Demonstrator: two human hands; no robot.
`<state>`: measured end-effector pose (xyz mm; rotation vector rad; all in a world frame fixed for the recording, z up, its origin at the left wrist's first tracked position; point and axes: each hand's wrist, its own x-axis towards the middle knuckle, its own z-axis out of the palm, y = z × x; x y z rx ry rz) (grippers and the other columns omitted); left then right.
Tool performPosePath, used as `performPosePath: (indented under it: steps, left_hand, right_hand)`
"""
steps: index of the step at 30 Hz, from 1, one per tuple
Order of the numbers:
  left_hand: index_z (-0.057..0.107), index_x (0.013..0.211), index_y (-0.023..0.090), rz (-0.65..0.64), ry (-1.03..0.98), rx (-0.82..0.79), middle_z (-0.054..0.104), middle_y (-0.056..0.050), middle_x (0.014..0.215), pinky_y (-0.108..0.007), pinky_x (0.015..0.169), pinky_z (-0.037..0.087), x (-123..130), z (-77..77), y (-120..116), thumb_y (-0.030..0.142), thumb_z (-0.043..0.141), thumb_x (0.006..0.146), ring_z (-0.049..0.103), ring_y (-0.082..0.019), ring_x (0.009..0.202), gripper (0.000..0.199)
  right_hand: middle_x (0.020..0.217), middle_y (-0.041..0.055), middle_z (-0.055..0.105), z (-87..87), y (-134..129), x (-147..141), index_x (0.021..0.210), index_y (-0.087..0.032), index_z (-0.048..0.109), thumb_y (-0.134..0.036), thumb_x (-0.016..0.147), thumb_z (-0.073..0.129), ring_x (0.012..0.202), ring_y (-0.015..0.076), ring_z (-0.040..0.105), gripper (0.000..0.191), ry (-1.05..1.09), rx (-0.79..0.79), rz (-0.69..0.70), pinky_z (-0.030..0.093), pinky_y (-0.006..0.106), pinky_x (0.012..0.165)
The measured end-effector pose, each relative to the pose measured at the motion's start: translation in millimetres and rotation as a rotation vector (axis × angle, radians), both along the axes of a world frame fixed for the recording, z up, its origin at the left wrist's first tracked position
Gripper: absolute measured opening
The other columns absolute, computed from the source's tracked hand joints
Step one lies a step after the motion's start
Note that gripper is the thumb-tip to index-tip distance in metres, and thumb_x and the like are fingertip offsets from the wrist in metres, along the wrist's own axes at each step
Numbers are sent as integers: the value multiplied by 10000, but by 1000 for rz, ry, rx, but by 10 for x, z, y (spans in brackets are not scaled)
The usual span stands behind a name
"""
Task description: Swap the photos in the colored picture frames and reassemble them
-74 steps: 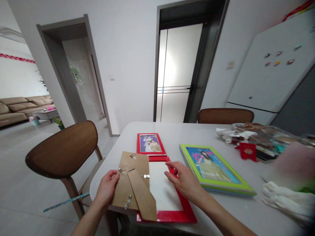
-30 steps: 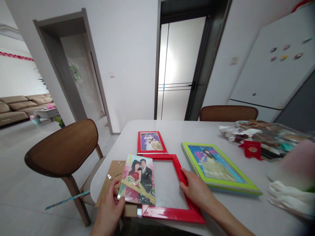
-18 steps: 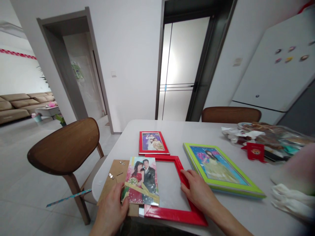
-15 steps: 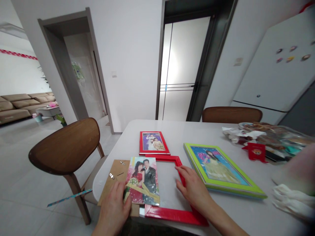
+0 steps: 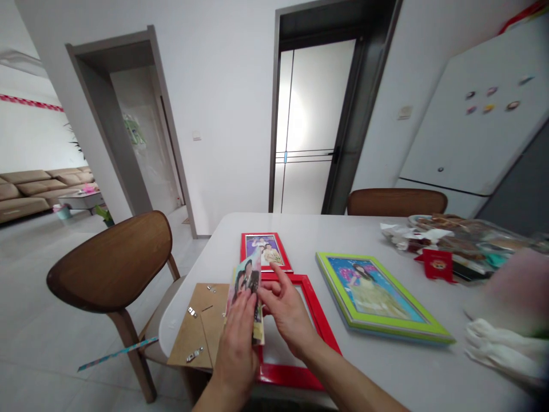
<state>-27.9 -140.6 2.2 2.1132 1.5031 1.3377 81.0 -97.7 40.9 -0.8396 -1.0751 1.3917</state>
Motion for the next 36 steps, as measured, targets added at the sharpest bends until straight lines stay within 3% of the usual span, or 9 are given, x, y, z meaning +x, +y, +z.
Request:
performPosePath:
  steps: [2, 5, 8, 11, 16, 22, 29, 32, 36]
  left_hand:
    - [450, 1174, 179, 42, -251, 10, 479, -58, 1230, -344, 989, 288, 31, 142, 14, 175, 413, 754, 393, -208, 1157, 421]
    - [482, 1125, 139, 79, -698, -145, 589, -82, 1092, -334, 902, 392, 159, 228, 8, 319, 430, 794, 509, -228, 1045, 381]
    - [481, 1107, 109, 27, -1046, -341, 644, -104, 974, -331, 780, 475, 311, 130, 17, 393, 480, 755, 584, -245, 928, 453]
    - [398, 1173, 126, -60, -1137, -408, 574, -133, 1101, -332, 831, 443, 337, -18, 56, 369, 548, 695, 532, -242, 1013, 556]
    - [411, 1161, 85, -12, -659, -463, 438, -184, 1237, -389, 969, 297, 152, -152, 65, 244, 557, 634, 404, -254, 1141, 569]
    - [473, 1131, 57, -69, -3, -430, 406, -174, 1265, -407, 989, 273, 140, -202, -65, 150, 502, 635, 359, -252, 1172, 506]
    - [550, 1049, 77, -79, 227, -395, 433, -169, 1247, -394, 976, 306, 124, -171, -59, 160, 512, 650, 372, -259, 1164, 409]
    - [563, 1035, 94, -62, 283, -403, 449, -155, 1238, -396, 974, 311, 151, -133, -50, 173, 511, 660, 375, -265, 1161, 387]
    - [540, 1071, 94, -49, 367, -413, 440, -148, 1248, -390, 977, 306, 200, -105, -51, 180, 471, 689, 373, -253, 1165, 398]
  right_hand:
    - [849, 28, 597, 49, -44, 49, 1229, -194, 314, -354, 689, 553, 679, 128, 569, 613, -24, -10, 27, 439, 234, 556]
    - [941, 64, 599, -105, -54, 167, 1167, -183, 404, -355, 711, 514, 754, 153, 586, 500, -82, -201, 5, 451, 249, 584]
    - [950, 88, 616, -331, -14, 349, 1140, -160, 419, -301, 728, 449, 744, 175, 601, 437, 31, -309, 2, 466, 272, 572]
    - [893, 82, 647, -423, 49, 610, 1137, -151, 417, -213, 687, 438, 695, 187, 614, 455, 84, -283, -55, 475, 284, 552]
    - [745, 57, 673, -405, 168, 959, 1127, -141, 438, -157, 642, 419, 595, 193, 621, 485, -142, -319, -28, 474, 287, 506]
    - [768, 62, 669, -545, 333, 844, 1093, -108, 480, -151, 646, 368, 609, 172, 621, 463, -536, -121, -69, 472, 249, 518]
    - [875, 67, 646, -571, 428, 817, 1033, -134, 527, -178, 691, 373, 739, 175, 600, 377, -864, 24, -138, 449, 245, 633]
    - [907, 106, 616, -521, 408, 854, 970, -141, 554, -218, 692, 432, 837, 228, 561, 314, -1088, 99, -188, 396, 310, 743]
    - [898, 180, 566, -518, 386, 862, 929, -96, 557, -265, 693, 468, 832, 301, 536, 303, -1337, 130, -252, 359, 396, 729]
